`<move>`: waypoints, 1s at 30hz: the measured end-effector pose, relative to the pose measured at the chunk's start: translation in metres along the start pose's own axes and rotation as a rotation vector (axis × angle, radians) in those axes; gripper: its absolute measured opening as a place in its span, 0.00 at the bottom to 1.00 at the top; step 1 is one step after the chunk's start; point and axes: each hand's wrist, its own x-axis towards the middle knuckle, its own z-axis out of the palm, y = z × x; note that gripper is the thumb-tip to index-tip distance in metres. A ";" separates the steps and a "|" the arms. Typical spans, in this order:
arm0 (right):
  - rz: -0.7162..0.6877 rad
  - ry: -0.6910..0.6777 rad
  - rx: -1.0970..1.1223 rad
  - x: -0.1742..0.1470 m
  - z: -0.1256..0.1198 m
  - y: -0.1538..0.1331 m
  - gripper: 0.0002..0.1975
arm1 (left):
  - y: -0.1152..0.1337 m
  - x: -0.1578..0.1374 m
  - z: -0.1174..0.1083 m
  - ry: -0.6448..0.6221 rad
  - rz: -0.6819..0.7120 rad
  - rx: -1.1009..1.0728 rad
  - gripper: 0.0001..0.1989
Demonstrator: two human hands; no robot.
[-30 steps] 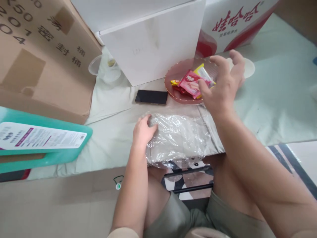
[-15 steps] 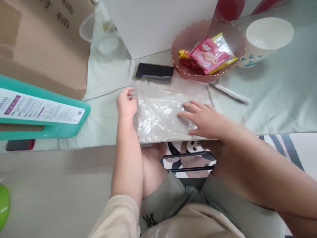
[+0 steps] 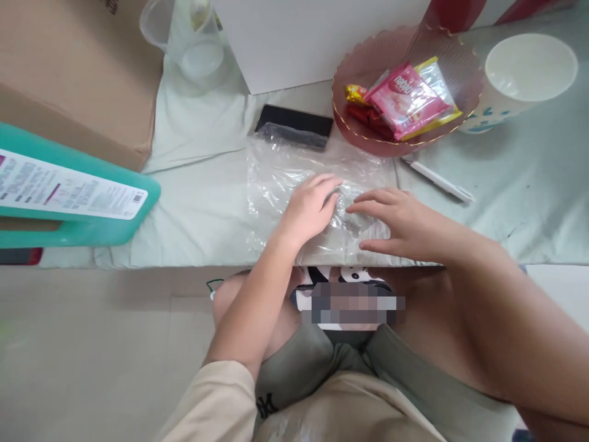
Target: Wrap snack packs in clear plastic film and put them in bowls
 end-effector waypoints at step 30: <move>-0.099 -0.001 0.192 -0.019 -0.034 0.004 0.07 | -0.042 -0.038 -0.062 0.217 -0.311 0.116 0.14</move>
